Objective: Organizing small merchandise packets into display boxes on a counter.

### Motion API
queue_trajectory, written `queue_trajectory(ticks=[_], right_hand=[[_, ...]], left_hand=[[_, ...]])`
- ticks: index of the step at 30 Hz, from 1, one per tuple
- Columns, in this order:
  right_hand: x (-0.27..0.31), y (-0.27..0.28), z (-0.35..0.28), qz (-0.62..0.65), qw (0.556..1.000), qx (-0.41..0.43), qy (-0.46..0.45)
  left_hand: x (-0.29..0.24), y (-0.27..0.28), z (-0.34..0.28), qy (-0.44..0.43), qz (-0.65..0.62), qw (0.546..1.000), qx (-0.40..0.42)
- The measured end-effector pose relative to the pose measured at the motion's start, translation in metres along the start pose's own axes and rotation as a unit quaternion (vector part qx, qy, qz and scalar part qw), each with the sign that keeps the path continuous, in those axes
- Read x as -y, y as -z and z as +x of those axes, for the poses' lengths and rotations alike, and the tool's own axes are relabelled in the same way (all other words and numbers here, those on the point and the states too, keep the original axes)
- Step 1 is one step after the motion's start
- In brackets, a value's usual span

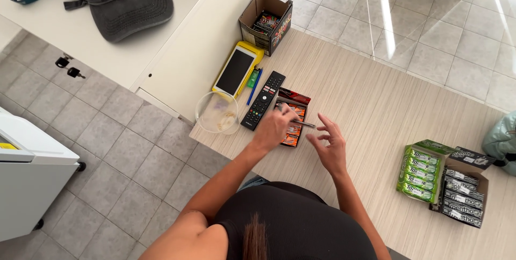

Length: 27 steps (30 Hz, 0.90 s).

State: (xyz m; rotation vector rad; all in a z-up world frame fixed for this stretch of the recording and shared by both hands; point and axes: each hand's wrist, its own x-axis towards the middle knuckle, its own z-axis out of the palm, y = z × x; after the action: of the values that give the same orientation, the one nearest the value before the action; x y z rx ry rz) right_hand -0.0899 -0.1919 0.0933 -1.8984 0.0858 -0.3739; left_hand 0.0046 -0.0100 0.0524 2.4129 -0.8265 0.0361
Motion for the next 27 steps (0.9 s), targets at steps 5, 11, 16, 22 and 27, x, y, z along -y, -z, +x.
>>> queue_trajectory(ticks=[5,11,16,22,27], right_hand=[[-0.016,0.006,0.004,0.103,0.994,0.034,0.025],[-0.044,0.037,0.012,0.096,0.991,-0.087,-0.032],[-0.064,0.049,0.015,0.011,0.984,-0.161,-0.074],[-0.078,0.039,0.018,-0.130,0.976,-0.164,-0.054],[-0.088,0.033,0.017,-0.181,0.967,-0.175,-0.029]], left_hand=[[-0.046,0.041,-0.015,-0.041,-0.234,0.971,0.005],[-0.003,0.015,-0.025,-0.036,-0.056,0.998,0.017],[0.024,-0.016,-0.036,-0.007,0.124,0.992,0.028],[0.028,-0.018,-0.030,-0.008,0.165,0.986,-0.025],[0.025,-0.014,-0.038,0.006,0.113,0.993,-0.031]])
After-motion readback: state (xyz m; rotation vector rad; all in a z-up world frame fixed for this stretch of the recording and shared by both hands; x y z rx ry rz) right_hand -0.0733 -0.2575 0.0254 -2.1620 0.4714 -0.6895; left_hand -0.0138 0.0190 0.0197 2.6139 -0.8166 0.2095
